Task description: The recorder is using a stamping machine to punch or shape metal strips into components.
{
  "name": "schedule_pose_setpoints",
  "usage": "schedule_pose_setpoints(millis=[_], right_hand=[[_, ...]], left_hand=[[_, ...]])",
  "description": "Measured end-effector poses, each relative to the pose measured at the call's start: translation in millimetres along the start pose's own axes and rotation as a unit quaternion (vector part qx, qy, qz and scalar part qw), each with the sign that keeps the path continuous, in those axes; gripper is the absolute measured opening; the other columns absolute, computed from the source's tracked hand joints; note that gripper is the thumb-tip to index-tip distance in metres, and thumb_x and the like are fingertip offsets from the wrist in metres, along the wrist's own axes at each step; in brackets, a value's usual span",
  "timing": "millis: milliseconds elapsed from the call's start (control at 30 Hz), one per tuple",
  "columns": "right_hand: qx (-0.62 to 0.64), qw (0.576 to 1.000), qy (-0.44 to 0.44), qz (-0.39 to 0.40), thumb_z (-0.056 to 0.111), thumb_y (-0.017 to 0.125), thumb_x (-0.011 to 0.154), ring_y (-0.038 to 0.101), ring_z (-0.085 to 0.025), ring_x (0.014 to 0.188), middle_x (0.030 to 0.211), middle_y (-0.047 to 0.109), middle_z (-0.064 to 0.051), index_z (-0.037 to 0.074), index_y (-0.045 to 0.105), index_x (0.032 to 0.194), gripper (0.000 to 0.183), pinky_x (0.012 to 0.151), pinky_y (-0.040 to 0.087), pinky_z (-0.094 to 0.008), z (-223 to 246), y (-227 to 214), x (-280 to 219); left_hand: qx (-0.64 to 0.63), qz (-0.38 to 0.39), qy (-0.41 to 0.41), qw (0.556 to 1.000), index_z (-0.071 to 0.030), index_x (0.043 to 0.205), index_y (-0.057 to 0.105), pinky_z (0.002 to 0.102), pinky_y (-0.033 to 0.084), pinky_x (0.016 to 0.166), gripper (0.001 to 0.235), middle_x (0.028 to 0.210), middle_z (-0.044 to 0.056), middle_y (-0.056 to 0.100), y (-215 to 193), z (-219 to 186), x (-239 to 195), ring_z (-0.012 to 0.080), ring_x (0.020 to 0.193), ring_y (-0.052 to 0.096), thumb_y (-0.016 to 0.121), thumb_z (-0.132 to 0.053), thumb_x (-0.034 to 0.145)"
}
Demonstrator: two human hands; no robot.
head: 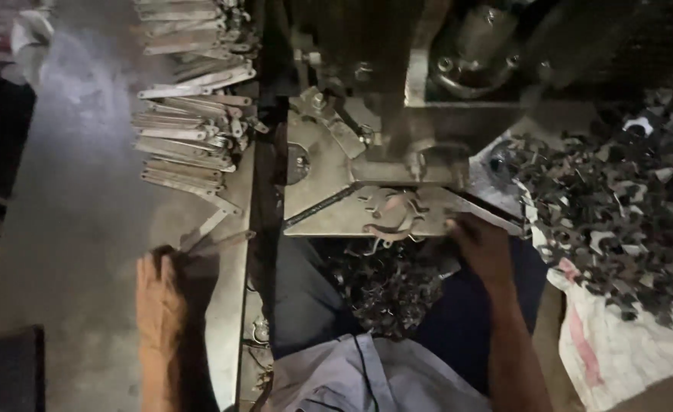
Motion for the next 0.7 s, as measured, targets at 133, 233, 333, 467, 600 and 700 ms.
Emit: schedule_pose_setpoints(millis=[133, 233, 333, 467, 600, 700], right_hand=[[-0.04, 0.987, -0.151, 0.037, 0.026, 0.07, 0.099, 0.075, -0.025, 0.084, 0.103, 0.077, -0.016, 0.006, 0.076, 0.12, 0.029, 0.074, 0.058, -0.036, 43, 12, 27], [-0.12, 0.968, -0.219, -0.007, 0.035, 0.068, 0.1, 0.072, -0.024, 0.076, 0.102, 0.076, -0.019, -0.002, 0.069, 0.132, 0.049, 0.063, 0.058, -0.033, 41, 46, 64], [-0.185, 0.97, -0.125, 0.097, 0.04, 0.057, 0.101, 0.058, -0.017, 0.063, 0.091, 0.066, -0.014, -0.004, 0.06, 0.125, 0.05, 0.056, 0.049, -0.027, -25, 88, 81], [0.29, 0.929, -0.039, 0.224, 0.032, 0.053, 0.104, 0.057, -0.009, 0.056, 0.091, 0.071, -0.006, 0.004, 0.063, 0.128, 0.039, 0.049, 0.05, -0.028, -94, 99, 79], [0.236, 0.933, -0.029, 0.271, 0.028, 0.051, 0.105, 0.058, -0.008, 0.058, 0.08, 0.07, -0.006, 0.009, 0.057, 0.138, 0.038, 0.051, 0.052, -0.027, 17, 20, 65], [0.032, 0.99, 0.025, 0.133, 0.026, 0.05, 0.113, 0.065, -0.018, 0.058, 0.071, 0.068, -0.013, 0.006, 0.074, 0.107, 0.031, 0.057, 0.054, -0.034, -45, 29, 79]], left_hand=[[-0.199, -0.003, -0.047, 0.979, -0.005, 0.12, 0.065, 0.049, 0.053, 0.093, 0.031, 0.126, 0.02, 0.062, -23, -59, 51, 0.0427, 0.11, 0.064, 0.061, -0.002, 0.089], [-0.284, 0.003, 0.004, 0.959, -0.007, 0.115, 0.069, 0.047, 0.054, 0.088, 0.027, 0.112, 0.017, 0.068, -11, -115, 100, 0.0399, 0.103, 0.067, 0.068, 0.0, 0.088], [-0.419, 0.011, 0.037, 0.907, -0.004, 0.106, 0.072, 0.039, 0.057, 0.079, 0.018, 0.098, 0.013, 0.075, 32, -177, 134, 0.0288, 0.091, 0.073, 0.074, -0.001, 0.089], [-0.636, 0.046, -0.069, 0.767, -0.001, 0.1, 0.072, 0.03, 0.057, 0.065, 0.011, 0.087, 0.011, 0.076, 88, -238, 164, 0.0152, 0.073, 0.07, 0.075, -0.002, 0.09], [-0.735, 0.031, -0.139, 0.663, -0.003, 0.102, 0.073, 0.031, 0.058, 0.064, 0.011, 0.085, 0.01, 0.076, 105, -263, 178, 0.0161, 0.071, 0.071, 0.069, -0.003, 0.092], [-0.603, -0.084, -0.025, 0.793, -0.003, 0.098, 0.078, 0.036, 0.059, 0.079, 0.011, 0.097, 0.012, 0.078, 95, -267, 186, 0.0208, 0.089, 0.075, 0.071, 0.002, 0.092]])
Point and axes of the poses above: each hand's wrist, its own x-axis towards the middle knuckle, its own y-axis out of the palm, z = x × y, the point moved 1 cm from there along x, towards the middle knuckle
